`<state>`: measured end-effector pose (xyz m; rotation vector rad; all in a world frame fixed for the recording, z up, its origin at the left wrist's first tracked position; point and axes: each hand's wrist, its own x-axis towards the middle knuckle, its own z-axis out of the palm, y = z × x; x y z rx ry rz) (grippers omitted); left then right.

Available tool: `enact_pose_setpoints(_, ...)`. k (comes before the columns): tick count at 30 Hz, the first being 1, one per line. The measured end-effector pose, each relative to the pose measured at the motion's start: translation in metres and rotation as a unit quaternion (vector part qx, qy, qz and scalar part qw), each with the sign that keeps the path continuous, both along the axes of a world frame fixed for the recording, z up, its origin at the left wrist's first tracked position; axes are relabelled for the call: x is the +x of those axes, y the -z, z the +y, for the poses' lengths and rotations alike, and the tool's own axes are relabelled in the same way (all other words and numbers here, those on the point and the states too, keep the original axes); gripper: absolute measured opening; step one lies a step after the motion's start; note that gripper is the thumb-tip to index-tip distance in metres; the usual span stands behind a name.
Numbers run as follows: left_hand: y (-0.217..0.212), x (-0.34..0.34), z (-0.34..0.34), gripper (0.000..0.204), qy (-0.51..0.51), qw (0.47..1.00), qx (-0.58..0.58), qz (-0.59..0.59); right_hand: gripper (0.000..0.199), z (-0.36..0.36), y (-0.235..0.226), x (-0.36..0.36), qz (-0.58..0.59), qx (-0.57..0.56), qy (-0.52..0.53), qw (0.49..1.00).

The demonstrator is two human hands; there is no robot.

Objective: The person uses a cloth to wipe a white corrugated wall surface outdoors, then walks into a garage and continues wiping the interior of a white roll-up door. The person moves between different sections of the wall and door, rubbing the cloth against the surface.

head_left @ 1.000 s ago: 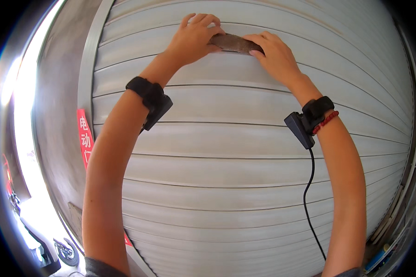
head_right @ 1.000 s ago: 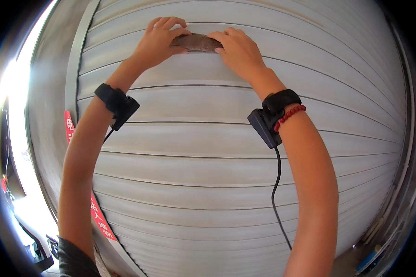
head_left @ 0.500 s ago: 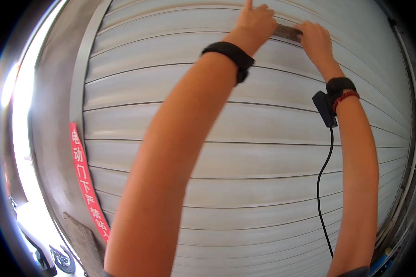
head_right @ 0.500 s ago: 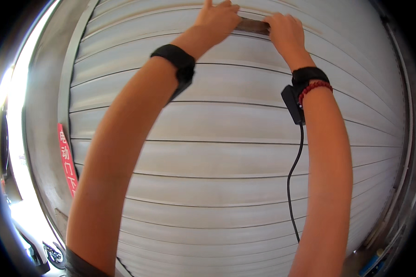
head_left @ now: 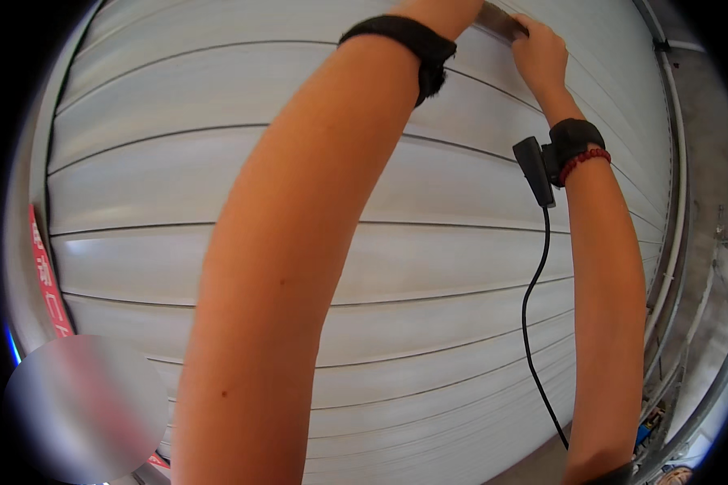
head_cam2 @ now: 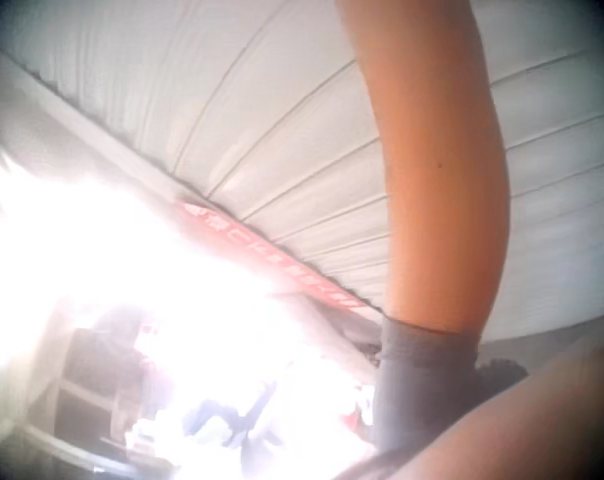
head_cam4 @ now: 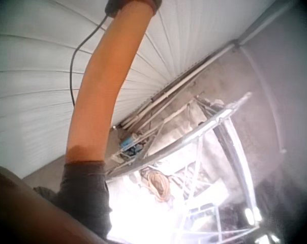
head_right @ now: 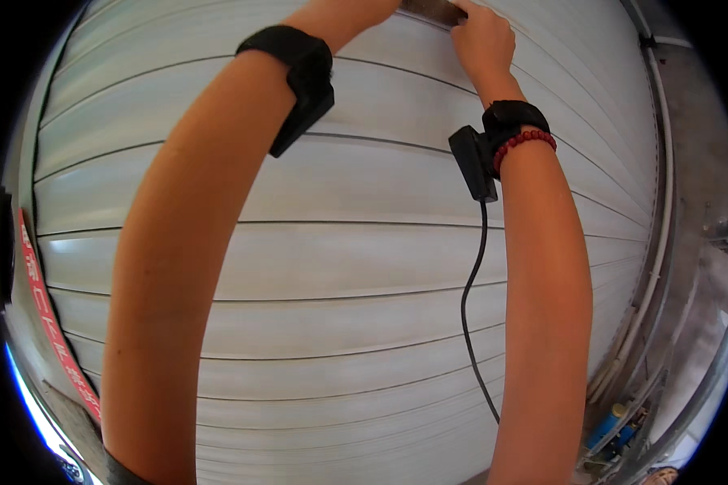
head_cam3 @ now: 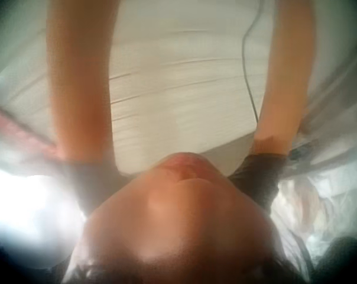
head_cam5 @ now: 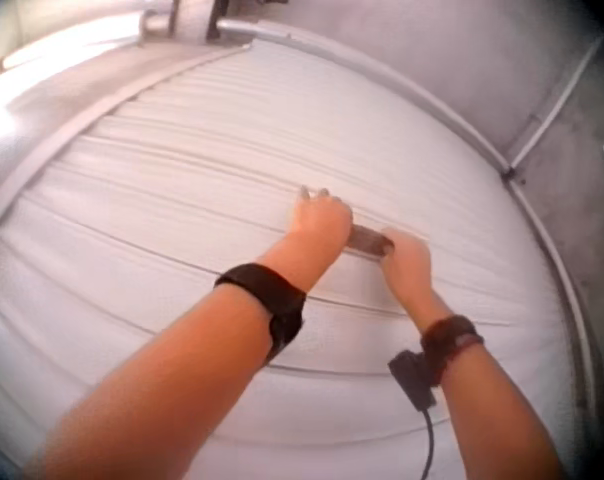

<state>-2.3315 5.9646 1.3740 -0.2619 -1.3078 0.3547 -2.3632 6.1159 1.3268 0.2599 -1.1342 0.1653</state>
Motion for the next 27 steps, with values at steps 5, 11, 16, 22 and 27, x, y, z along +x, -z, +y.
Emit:
enact_pose_setpoints(5, 0.003, 0.027, -0.023, 0.022, -0.039, 0.998, 0.029, -0.045, 0.017, -0.027, -0.005, 0.009, 0.081, -0.006, 0.001, 0.997)
enact_pose_setpoints(11, 0.008, 0.041, -0.031, 0.018, -0.074, 0.993, 0.076, -0.041, 0.015, -0.048, 0.0, 0.02, 0.042, -0.025, -0.027, 0.998)
enact_pose_setpoints(16, 0.012, 0.068, -0.026, 0.013, -0.055, 0.997, 0.05, 0.011, 0.009, -0.053, -0.004, 0.026, 0.109, -0.041, -0.094, 0.989)
enact_pose_setpoints(22, 0.015, 0.056, -0.032, 0.012, -0.137, 0.989, -0.011, 0.047, 0.003, -0.065, 0.002, 0.014, 0.046, -0.048, -0.129, 0.989)
enact_pose_setpoints(27, 0.008, 0.074, -0.061, 0.012, -0.246, 0.956, -0.074, 0.139, 0.006, -0.084, -0.018, 0.024, 0.055, 0.001, -0.142, 0.988)
